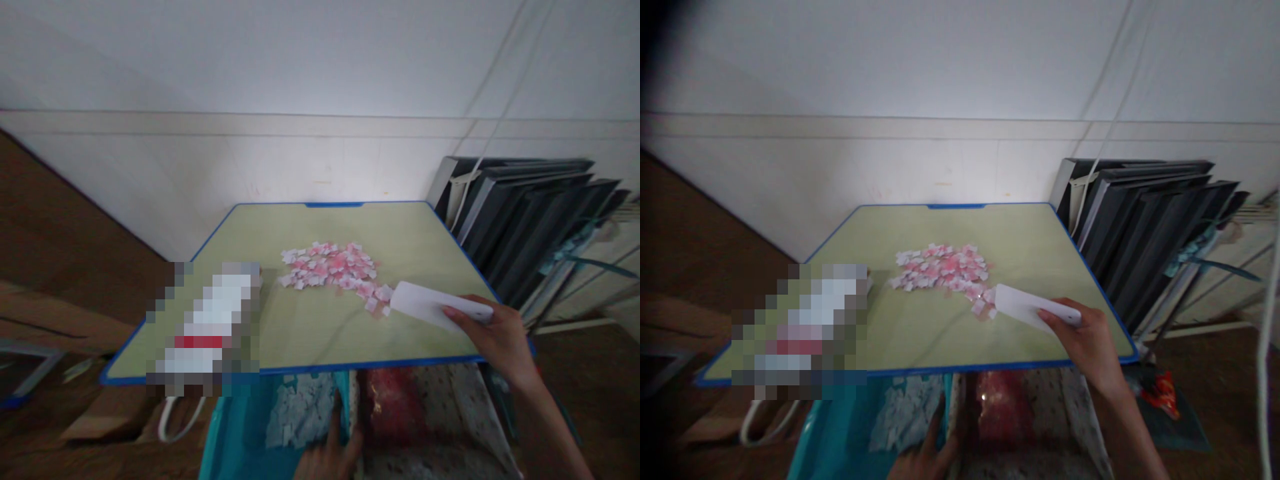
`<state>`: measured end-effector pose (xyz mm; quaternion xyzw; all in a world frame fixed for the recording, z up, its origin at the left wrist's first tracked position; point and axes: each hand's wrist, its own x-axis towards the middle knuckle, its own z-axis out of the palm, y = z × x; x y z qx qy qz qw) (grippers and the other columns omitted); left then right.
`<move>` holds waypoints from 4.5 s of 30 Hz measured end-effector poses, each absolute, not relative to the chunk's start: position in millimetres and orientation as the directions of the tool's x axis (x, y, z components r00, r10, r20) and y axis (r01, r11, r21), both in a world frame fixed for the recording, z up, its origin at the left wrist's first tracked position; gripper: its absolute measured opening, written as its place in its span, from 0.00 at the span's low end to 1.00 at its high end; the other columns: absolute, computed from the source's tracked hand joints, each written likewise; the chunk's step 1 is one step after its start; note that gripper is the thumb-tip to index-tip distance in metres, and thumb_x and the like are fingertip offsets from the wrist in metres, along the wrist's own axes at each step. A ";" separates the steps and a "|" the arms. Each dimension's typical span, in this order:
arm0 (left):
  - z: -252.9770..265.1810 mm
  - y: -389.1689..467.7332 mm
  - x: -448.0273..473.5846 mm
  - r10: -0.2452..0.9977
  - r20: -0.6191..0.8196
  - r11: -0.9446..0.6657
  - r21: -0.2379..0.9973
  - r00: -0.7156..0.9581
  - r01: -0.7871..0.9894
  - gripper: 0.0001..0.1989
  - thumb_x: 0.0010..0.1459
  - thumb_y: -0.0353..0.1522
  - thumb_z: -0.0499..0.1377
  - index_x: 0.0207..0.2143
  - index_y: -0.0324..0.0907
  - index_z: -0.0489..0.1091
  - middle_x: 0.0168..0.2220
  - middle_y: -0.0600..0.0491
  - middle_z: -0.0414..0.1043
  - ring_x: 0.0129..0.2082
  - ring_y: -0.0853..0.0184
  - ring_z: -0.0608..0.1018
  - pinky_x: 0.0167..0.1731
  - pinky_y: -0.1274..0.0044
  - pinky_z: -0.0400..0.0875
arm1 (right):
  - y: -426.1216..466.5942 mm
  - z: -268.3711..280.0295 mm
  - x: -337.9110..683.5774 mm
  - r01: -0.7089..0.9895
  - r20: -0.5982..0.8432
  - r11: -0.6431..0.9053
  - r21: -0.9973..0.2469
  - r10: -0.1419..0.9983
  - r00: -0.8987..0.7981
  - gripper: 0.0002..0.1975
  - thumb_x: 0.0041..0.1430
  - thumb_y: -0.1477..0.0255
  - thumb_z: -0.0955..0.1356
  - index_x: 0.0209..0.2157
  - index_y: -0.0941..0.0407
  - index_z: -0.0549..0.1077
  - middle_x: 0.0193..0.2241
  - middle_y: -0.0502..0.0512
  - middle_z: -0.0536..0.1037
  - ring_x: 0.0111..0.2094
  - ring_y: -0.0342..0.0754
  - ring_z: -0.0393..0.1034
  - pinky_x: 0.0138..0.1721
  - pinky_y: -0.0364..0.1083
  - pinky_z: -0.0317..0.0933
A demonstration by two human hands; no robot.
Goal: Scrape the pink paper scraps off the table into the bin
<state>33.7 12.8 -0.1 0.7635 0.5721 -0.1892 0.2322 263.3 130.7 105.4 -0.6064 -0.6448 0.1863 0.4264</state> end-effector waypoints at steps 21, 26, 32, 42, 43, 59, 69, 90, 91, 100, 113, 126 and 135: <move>-7.2 10.9 32.4 0.776 -0.568 -0.237 0.140 0.274 0.961 0.28 0.52 0.33 0.54 0.55 0.52 0.51 0.58 0.37 0.45 0.35 0.53 0.75 0.31 0.64 0.70 | 106.0 105.7 286.1 0.741 0.353 0.211 -0.638 0.935 0.038 0.11 0.49 0.64 0.66 0.27 0.56 0.75 0.22 0.49 0.77 0.19 0.44 0.68 0.18 0.39 0.61; -11.5 9.1 29.2 0.793 -0.530 -0.261 0.150 0.300 0.954 0.29 0.50 0.36 0.55 0.55 0.51 0.51 0.58 0.36 0.45 0.35 0.53 0.74 0.32 0.65 0.70 | 85.3 105.3 304.6 0.765 0.381 0.124 -0.632 0.910 0.167 0.09 0.47 0.65 0.67 0.26 0.56 0.75 0.21 0.49 0.77 0.20 0.45 0.71 0.21 0.39 0.64; -8.3 9.3 28.7 0.794 -0.523 -0.261 0.168 0.311 0.951 0.33 0.46 0.36 0.58 0.55 0.49 0.51 0.58 0.35 0.46 0.37 0.53 0.74 0.33 0.66 0.69 | 76.5 104.9 309.8 0.786 0.400 0.021 -0.618 0.869 0.291 0.11 0.46 0.65 0.68 0.28 0.57 0.76 0.24 0.51 0.79 0.23 0.48 0.73 0.24 0.40 0.67; -6.8 7.5 28.0 0.814 -0.492 -0.231 0.216 0.310 0.949 0.34 0.46 0.43 0.57 0.56 0.49 0.50 0.56 0.34 0.49 0.37 0.51 0.73 0.32 0.65 0.69 | 63.3 111.4 306.2 0.823 0.447 0.121 -0.555 0.878 0.172 0.09 0.48 0.65 0.67 0.27 0.56 0.76 0.25 0.52 0.79 0.24 0.49 0.74 0.26 0.42 0.68; -5.2 7.7 28.4 0.813 -0.492 -0.228 0.224 0.312 0.948 0.35 0.46 0.44 0.56 0.56 0.49 0.50 0.57 0.34 0.49 0.37 0.52 0.74 0.33 0.66 0.69 | 64.1 112.3 304.4 0.822 0.435 0.130 -0.554 0.887 0.153 0.10 0.49 0.65 0.67 0.27 0.56 0.76 0.25 0.52 0.79 0.24 0.49 0.74 0.26 0.42 0.68; 5.1 11.2 34.0 0.792 -0.550 -0.217 0.154 0.266 0.964 0.34 0.45 0.37 0.60 0.55 0.49 0.53 0.57 0.35 0.50 0.37 0.53 0.74 0.33 0.66 0.69 | 72.5 115.4 276.4 0.704 0.326 0.377 -0.602 0.921 -0.214 0.09 0.52 0.68 0.65 0.29 0.54 0.77 0.26 0.53 0.79 0.25 0.48 0.74 0.26 0.41 0.67; -1.4 9.7 34.9 0.808 -0.518 -0.247 0.136 0.281 0.960 0.37 0.46 0.34 0.58 0.57 0.50 0.45 0.58 0.34 0.45 0.35 0.54 0.75 0.31 0.65 0.69 | 101.2 104.0 173.2 0.426 0.359 0.541 -0.725 0.825 -0.437 0.11 0.56 0.69 0.62 0.29 0.53 0.76 0.26 0.51 0.79 0.26 0.44 0.73 0.30 0.40 0.65; -8.8 6.8 30.3 0.793 -0.498 -0.289 0.201 0.351 0.936 0.43 0.46 0.40 0.58 0.58 0.51 0.35 0.58 0.29 0.35 0.35 0.52 0.74 0.29 0.64 0.70 | 98.1 110.3 176.2 0.367 0.420 0.534 -0.761 0.838 -0.348 0.08 0.52 0.69 0.66 0.27 0.54 0.77 0.23 0.49 0.79 0.23 0.43 0.73 0.25 0.38 0.65; -6.8 6.8 30.8 0.796 -0.508 -0.275 0.183 0.331 0.944 0.43 0.46 0.40 0.59 0.58 0.51 0.35 0.58 0.29 0.36 0.36 0.52 0.74 0.30 0.64 0.70 | 101.0 109.0 186.2 0.414 0.445 0.532 -0.739 0.846 -0.293 0.07 0.51 0.69 0.66 0.27 0.54 0.77 0.23 0.50 0.79 0.23 0.44 0.73 0.25 0.38 0.65; 2.0 9.4 32.5 0.798 -0.518 -0.255 0.170 0.306 0.952 0.35 0.45 0.39 0.60 0.55 0.51 0.50 0.59 0.35 0.39 0.36 0.55 0.74 0.32 0.67 0.69 | 121.4 92.9 292.9 0.669 0.476 0.311 -0.675 0.877 0.072 0.07 0.46 0.67 0.69 0.27 0.54 0.76 0.22 0.48 0.78 0.19 0.44 0.69 0.18 0.40 0.61; -5.2 7.5 32.4 0.804 -0.504 -0.294 0.123 0.315 0.948 0.30 0.51 0.38 0.55 0.56 0.50 0.49 0.59 0.34 0.41 0.32 0.57 0.75 0.30 0.66 0.70 | 147.1 77.0 268.2 0.646 0.502 0.381 -0.661 0.865 0.004 0.10 0.50 0.67 0.66 0.28 0.58 0.75 0.23 0.53 0.78 0.20 0.45 0.70 0.19 0.41 0.63; -8.7 8.9 31.2 0.793 -0.513 -0.313 0.118 0.327 0.942 0.34 0.52 0.34 0.53 0.58 0.52 0.40 0.58 0.35 0.43 0.32 0.56 0.75 0.30 0.65 0.70 | 144.3 87.0 268.9 0.618 0.453 0.398 -0.678 0.888 -0.076 0.08 0.49 0.67 0.67 0.27 0.57 0.75 0.20 0.50 0.77 0.17 0.42 0.67 0.17 0.40 0.59; -9.7 10.9 32.9 0.772 -0.560 -0.291 0.109 0.300 0.951 0.32 0.52 0.32 0.53 0.57 0.53 0.43 0.59 0.35 0.41 0.33 0.57 0.75 0.30 0.66 0.70 | 161.6 77.1 255.2 0.619 0.484 0.404 -0.673 0.874 -0.043 0.12 0.51 0.64 0.65 0.26 0.57 0.76 0.23 0.52 0.78 0.21 0.45 0.69 0.21 0.41 0.62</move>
